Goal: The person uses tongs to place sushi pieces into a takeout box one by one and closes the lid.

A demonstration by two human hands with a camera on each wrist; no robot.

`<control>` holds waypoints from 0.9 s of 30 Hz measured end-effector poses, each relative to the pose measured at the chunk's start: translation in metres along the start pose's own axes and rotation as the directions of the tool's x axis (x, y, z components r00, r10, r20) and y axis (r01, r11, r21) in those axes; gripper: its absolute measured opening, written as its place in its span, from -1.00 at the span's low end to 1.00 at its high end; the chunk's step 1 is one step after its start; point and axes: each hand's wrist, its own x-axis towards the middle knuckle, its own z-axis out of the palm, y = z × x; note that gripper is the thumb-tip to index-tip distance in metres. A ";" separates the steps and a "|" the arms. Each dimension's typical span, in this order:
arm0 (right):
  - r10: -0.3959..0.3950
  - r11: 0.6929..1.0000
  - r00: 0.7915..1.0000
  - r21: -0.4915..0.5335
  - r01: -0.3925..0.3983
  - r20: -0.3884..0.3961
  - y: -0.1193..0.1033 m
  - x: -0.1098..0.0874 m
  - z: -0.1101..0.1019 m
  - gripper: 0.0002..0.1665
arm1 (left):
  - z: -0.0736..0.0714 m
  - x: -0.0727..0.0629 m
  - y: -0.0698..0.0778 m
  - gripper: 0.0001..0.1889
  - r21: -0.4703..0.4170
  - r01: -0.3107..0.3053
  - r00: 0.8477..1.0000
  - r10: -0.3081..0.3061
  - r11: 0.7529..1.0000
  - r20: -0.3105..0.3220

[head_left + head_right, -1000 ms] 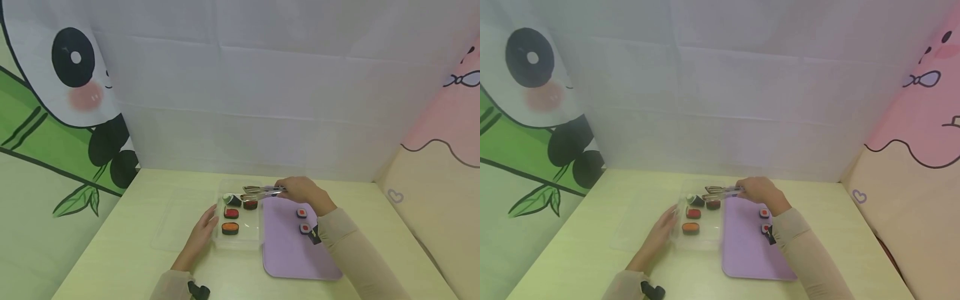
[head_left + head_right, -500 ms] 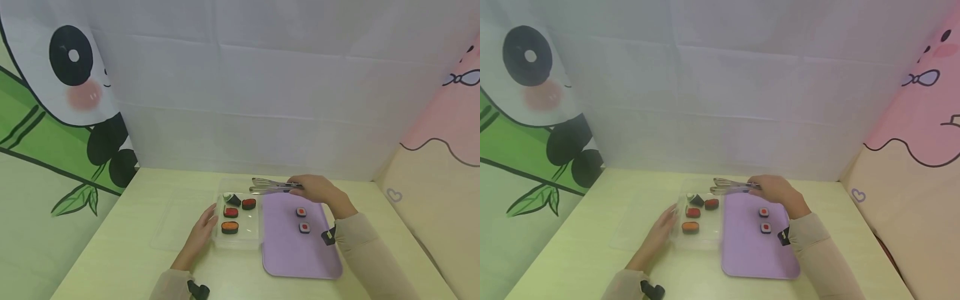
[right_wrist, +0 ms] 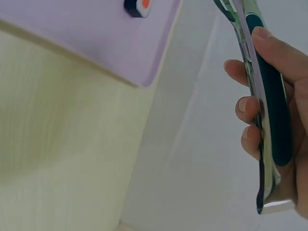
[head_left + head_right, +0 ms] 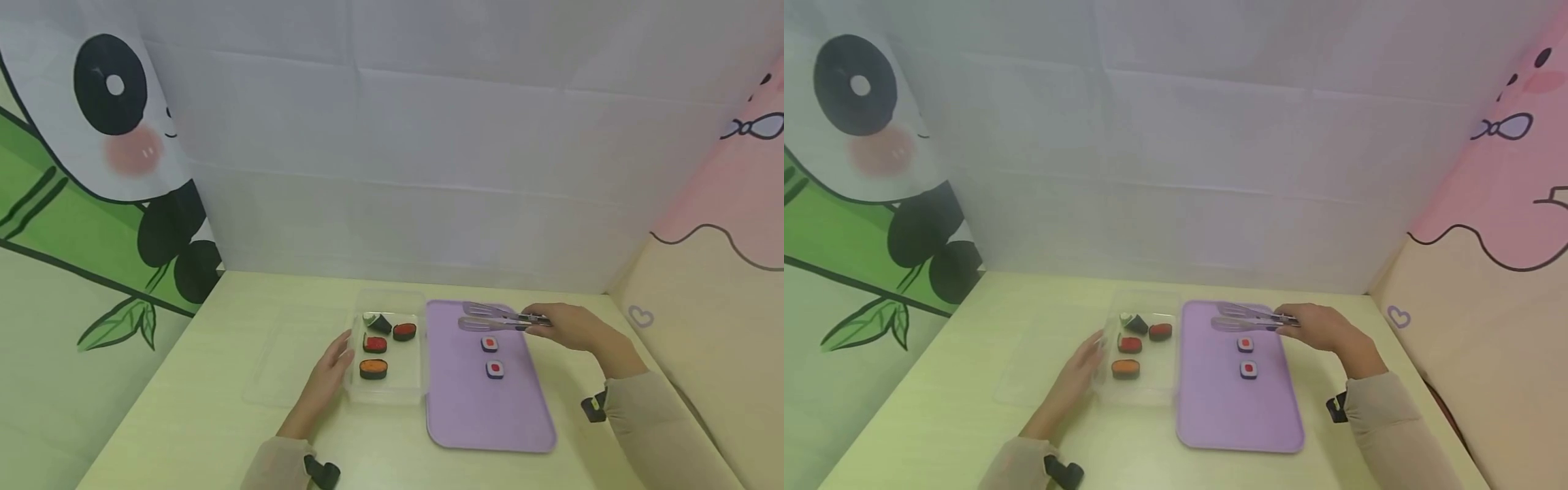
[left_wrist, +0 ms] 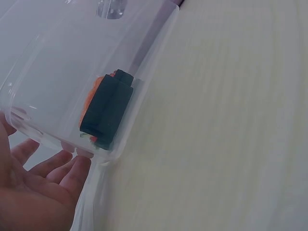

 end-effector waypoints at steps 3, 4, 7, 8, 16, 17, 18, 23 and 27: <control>0.009 1.000 1.000 -0.008 -0.009 0.016 0.012 -0.007 0.005 -0.57 | -0.001 0.000 0.000 -0.44 0.000 -0.002 1.000 0.002 1.000 -0.004; 0.010 1.000 1.000 -0.007 -0.009 0.024 0.015 -0.009 0.006 -0.57 | -0.001 0.001 0.000 -0.44 -0.002 -0.001 1.000 0.001 1.000 -0.005; 0.021 1.000 0.999 -0.007 -0.020 0.042 0.023 -0.014 0.010 -0.57 | -0.001 0.001 0.000 -0.44 -0.004 -0.001 1.000 0.001 1.000 -0.007; 0.020 1.000 0.998 -0.006 -0.020 0.051 0.025 -0.016 0.011 -0.57 | -0.001 0.002 0.000 -0.45 -0.006 0.003 1.000 -0.003 1.000 -0.007; -0.006 1.000 0.997 0.010 0.006 0.074 0.036 -0.020 0.025 -0.65 | -0.001 -0.001 0.002 -0.44 -0.005 0.008 1.000 -0.008 1.000 -0.008; -0.009 1.000 0.997 0.010 0.008 0.075 0.037 -0.020 0.026 -0.66 | -0.001 -0.002 0.002 -0.44 -0.005 0.009 1.000 -0.009 1.000 -0.006; -0.011 1.000 0.997 0.009 0.010 0.076 0.037 -0.020 0.028 -0.67 | -0.001 -0.002 0.002 -0.44 -0.003 0.009 1.000 -0.009 1.000 -0.005; -0.024 1.000 0.998 0.011 0.023 0.060 0.036 -0.018 0.031 -0.69 | 0.000 -0.005 0.004 -0.44 -0.001 0.007 1.000 -0.007 1.000 -0.009; -0.027 0.999 0.999 0.041 0.025 0.036 0.032 -0.015 0.028 -0.69 | 0.000 -0.004 0.004 -0.44 -0.002 0.009 1.000 -0.009 1.000 -0.010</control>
